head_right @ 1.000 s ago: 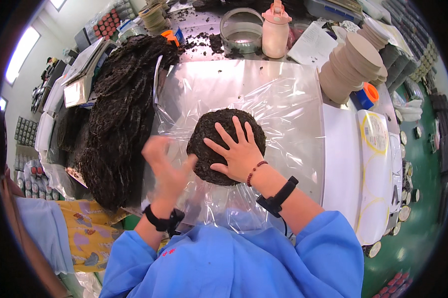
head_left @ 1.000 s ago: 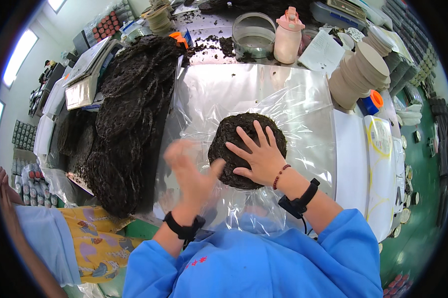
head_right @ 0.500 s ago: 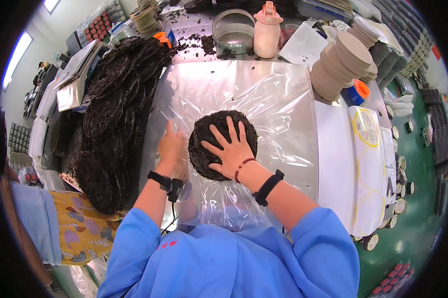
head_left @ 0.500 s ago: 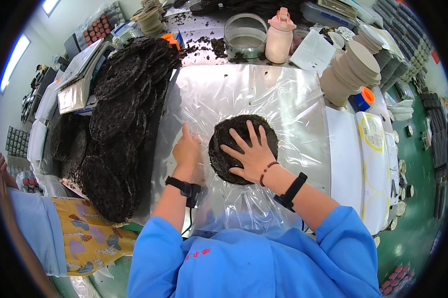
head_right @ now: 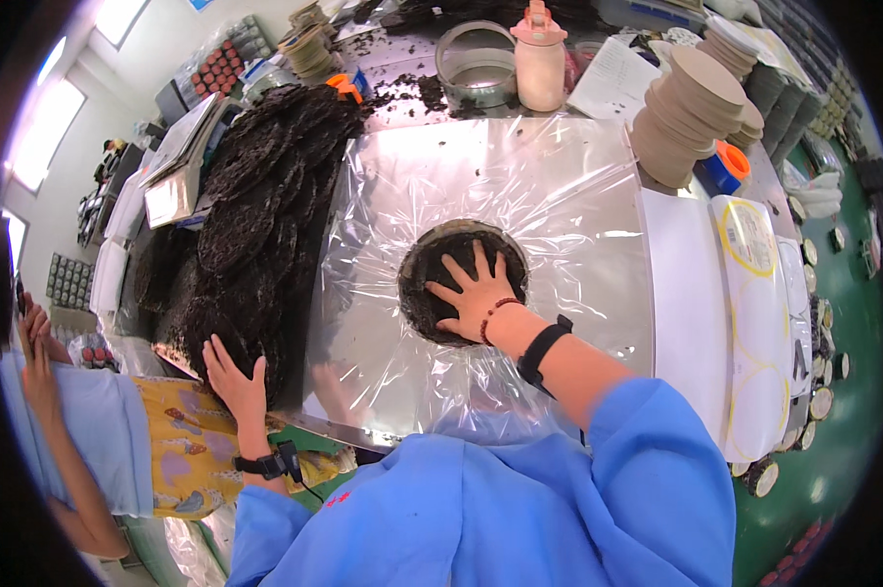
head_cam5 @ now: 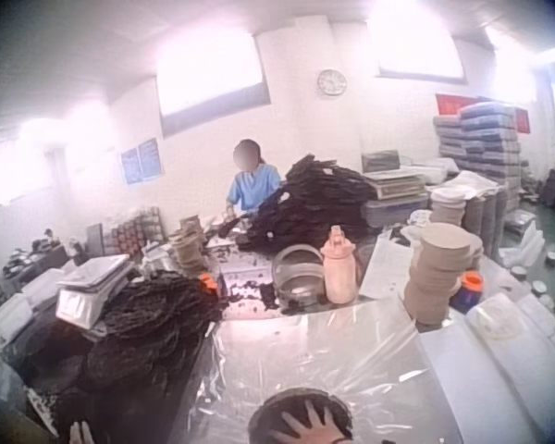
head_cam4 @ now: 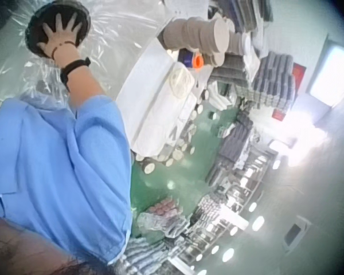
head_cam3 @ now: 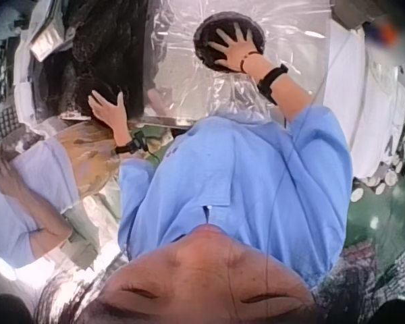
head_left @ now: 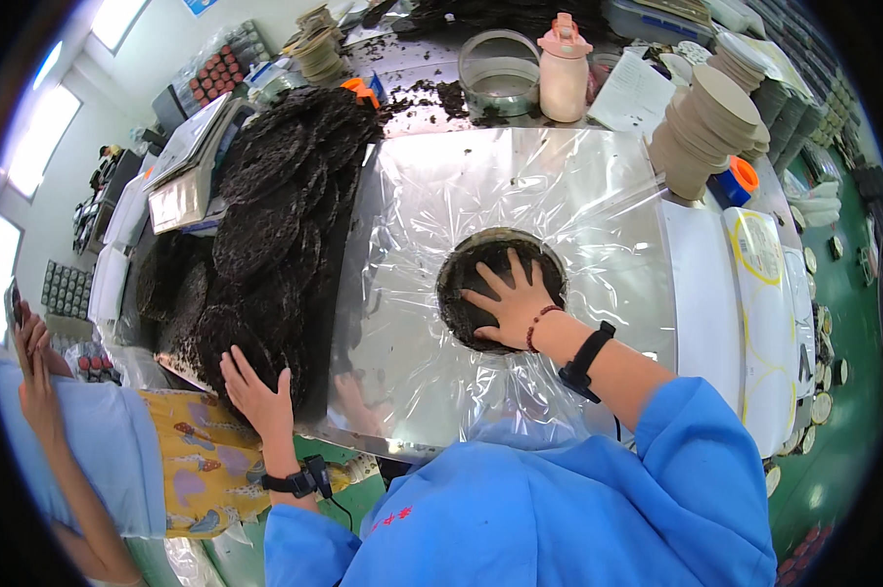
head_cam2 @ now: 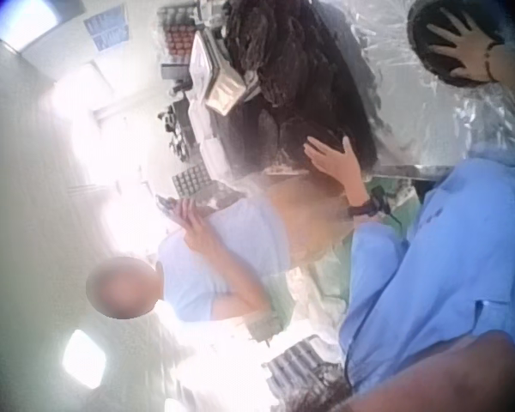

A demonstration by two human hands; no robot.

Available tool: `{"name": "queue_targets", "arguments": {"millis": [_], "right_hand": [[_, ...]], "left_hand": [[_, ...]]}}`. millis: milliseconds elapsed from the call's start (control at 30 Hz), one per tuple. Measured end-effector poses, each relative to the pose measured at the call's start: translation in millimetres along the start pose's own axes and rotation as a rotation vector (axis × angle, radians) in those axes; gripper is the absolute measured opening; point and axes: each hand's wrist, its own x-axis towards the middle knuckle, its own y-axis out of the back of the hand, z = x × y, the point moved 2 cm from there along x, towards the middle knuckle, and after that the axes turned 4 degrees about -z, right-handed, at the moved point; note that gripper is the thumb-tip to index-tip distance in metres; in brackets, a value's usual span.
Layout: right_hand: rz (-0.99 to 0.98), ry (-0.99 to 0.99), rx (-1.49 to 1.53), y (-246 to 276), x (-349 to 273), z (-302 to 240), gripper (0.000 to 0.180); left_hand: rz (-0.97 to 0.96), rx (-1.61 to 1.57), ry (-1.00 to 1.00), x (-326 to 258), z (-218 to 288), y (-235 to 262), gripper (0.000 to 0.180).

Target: The person repeatedly places a sheet of dark seaweed into a round container, presses it down, covers it with plastic wrap, and seals it with a labeled lid. The sealed containers are then set aside on the table.

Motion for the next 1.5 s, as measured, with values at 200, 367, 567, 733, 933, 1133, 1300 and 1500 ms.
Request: {"name": "queue_targets", "arguments": {"millis": [200, 367, 567, 733, 933, 1133, 1300, 1500], "right_hand": [[0.212, 0.074, -0.074, 21.7, -10.9, 0.8, 0.033], [0.454, 0.227, -0.006, 12.0, -47.9, 15.9, 0.032], [0.873, 0.039, 1.126, 95.3, -56.7, 46.1, 0.027], [0.654, -0.259, 0.805, 86.6, -20.0, 69.0, 0.042], [0.528, -0.342, 0.408, 41.2, 6.4, 77.9, 0.044], [0.562, -0.275, 0.493, 34.7, 7.6, 87.4, 0.042], [0.677, -0.253, 0.438, 31.3, 8.9, 79.8, 0.037], [0.719, -0.272, 0.348, 25.3, 10.7, 74.4, 0.034]], "left_hand": [[0.184, 0.03, -0.028, -0.6, -12.1, 3.3, 0.054], [0.529, -0.078, -0.12, -11.2, 29.9, 104.5, 0.041], [0.045, -1.626, 0.086, -3.3, 184.5, 107.4, 0.03], [-0.558, -2.253, 0.558, -14.9, 256.3, 18.9, 0.035], [-0.096, -1.793, 0.261, -26.8, 269.8, -0.8, 0.048], [0.301, -0.806, -0.903, 12.4, 297.9, 35.8, 0.039], [-0.163, -0.622, -0.832, -3.0, 315.9, -18.0, 0.027], [-0.162, -0.593, -0.943, -1.5, 315.7, -19.7, 0.026]]}}
